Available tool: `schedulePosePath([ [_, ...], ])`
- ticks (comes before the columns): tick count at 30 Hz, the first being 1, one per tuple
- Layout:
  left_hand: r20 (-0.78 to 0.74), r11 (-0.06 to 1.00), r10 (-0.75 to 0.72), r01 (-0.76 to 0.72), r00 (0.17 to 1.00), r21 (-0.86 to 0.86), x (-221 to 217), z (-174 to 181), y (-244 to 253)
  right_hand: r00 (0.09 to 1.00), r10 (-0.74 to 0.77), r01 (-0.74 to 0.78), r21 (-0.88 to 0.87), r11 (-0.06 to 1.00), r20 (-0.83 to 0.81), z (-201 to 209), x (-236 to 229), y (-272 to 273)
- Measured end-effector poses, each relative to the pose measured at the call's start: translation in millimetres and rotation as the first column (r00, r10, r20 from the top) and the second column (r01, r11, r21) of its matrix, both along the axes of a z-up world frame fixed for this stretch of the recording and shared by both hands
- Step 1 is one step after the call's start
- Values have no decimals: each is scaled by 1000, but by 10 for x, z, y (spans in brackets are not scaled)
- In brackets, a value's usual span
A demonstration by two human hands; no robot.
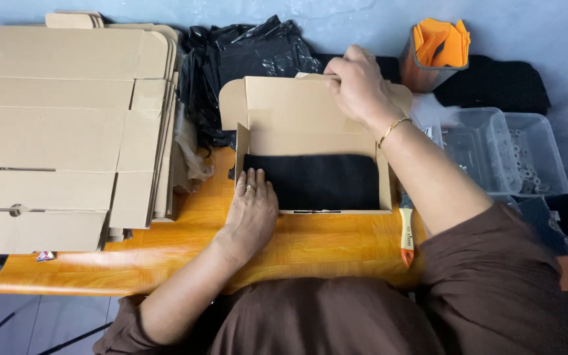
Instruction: The person places a black foam insert into a cardboard box, cleans a black plate with a brush, and packs hardware into small plastic bags. The person then places a small orange tool and several plastic hardware bags into the box before wrapping the contents in black bubble wrap and closing the box.
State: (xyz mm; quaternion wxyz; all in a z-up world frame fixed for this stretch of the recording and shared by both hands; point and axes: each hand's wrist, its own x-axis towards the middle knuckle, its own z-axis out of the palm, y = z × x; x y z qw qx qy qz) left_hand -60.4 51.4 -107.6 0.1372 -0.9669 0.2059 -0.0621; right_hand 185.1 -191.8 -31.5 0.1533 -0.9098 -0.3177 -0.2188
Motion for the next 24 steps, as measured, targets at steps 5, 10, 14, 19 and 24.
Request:
schedulePosePath([
  [5,2,998,31,-31,1000,61,-79,87,-16,988,114,-128,145,981,100,378,-237,22],
  [10,45,996,63,-66,997,53,259,131,85,986,77,-112,245,963,145,488,-199,26],
  [14,-12,997,81,-81,997,1,439,148,69,995,42,-62,240,969,87,312,-182,127],
  [19,-24,982,66,-70,997,-178,523,229,49,986,-141,133,-100,986,-84,349,-277,165],
  [24,-73,985,58,-69,996,-156,469,333,49,975,-209,193,-184,964,-72,432,-373,75],
])
